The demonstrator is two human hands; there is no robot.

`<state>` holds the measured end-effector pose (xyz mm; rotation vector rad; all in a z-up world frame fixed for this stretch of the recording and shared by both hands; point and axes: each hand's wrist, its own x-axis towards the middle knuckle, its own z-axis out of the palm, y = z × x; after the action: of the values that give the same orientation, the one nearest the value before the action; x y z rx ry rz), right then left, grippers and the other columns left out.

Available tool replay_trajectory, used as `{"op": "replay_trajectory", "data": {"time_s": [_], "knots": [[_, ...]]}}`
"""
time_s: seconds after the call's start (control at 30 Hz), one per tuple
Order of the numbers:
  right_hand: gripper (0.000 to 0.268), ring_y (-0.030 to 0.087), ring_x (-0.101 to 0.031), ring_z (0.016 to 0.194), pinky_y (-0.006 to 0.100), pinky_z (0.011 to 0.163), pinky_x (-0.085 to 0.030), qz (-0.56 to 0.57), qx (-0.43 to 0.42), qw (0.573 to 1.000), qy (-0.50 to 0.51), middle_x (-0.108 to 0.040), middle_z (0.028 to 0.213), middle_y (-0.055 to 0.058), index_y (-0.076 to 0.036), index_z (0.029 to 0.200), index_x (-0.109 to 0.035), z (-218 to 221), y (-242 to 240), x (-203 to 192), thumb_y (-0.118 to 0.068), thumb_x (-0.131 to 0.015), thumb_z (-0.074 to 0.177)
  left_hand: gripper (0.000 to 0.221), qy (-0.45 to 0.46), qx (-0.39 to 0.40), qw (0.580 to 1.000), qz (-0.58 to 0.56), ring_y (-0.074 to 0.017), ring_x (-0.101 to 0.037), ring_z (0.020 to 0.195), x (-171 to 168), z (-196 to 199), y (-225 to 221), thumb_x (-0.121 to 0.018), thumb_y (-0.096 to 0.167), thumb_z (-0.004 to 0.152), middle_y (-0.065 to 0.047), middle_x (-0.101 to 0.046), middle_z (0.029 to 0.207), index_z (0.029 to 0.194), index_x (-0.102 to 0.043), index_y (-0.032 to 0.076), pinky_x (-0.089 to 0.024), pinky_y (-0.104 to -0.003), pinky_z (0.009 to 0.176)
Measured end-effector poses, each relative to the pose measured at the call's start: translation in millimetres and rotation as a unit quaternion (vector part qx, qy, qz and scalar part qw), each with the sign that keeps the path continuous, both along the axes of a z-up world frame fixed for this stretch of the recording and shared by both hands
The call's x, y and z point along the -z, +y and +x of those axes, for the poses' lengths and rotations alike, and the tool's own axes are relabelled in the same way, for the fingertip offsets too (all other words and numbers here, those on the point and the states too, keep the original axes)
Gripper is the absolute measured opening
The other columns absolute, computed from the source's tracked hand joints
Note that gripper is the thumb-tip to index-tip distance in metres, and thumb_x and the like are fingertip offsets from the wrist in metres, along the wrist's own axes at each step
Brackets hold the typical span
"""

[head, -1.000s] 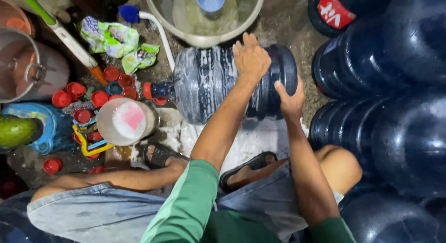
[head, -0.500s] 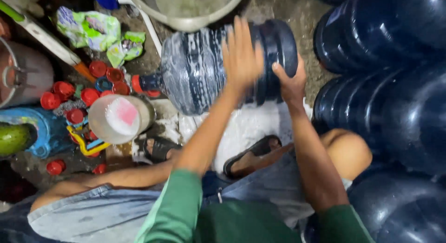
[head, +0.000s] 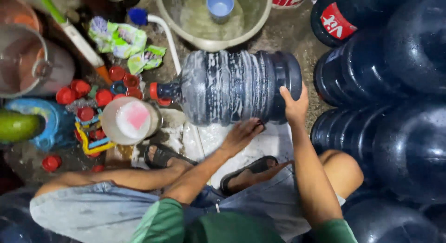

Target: Scrubbing and rinsing the exterior of large plastic water jugs before filling them.

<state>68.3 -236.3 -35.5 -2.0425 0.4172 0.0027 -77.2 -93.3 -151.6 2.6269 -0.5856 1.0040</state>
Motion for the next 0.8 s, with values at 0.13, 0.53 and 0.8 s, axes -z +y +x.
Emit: {"op": "replay_trajectory", "data": {"time_s": [0.13,0.53,0.8], "knots": [[0.071,0.024,-0.059,0.099,0.039,0.08,-0.047,0.008,-0.009,1.0,-0.017,-0.06,0.113,0.013,-0.019,0.132,-0.052,1,-12,21,-0.042,-0.086,0.073,0.047,0.033,0.013,0.999,0.029,-0.0287,-0.039,0.133,-68,-16,51,-0.04,0.007,0.092,-0.018,-0.034,0.148,0.139,-0.041,0.005,-0.039,-0.041,0.104],[0.063,0.023,-0.058,0.103,0.04,0.087,-0.046,0.123,-0.057,0.991,-0.001,-0.061,0.113,0.016,-0.008,0.124,-0.058,-37,-52,67,-0.041,-0.083,0.077,0.073,0.266,-0.353,0.579,-0.685,-0.0305,-0.047,0.122,-20,11,220,-0.058,0.01,0.064,-0.02,-0.051,0.129,0.136,-0.047,0.011,-0.031,-0.042,0.104],[0.058,0.029,-0.06,0.103,0.043,0.089,-0.045,0.037,-0.005,0.997,0.07,-0.064,0.107,0.017,-0.01,0.113,-0.064,-36,-42,48,-0.056,-0.075,0.079,0.082,0.288,-0.357,0.612,-0.645,-0.0316,-0.04,0.129,45,69,282,-0.06,0.022,0.06,-0.019,-0.044,0.135,0.139,-0.041,0.01,-0.028,-0.042,0.108]]}}
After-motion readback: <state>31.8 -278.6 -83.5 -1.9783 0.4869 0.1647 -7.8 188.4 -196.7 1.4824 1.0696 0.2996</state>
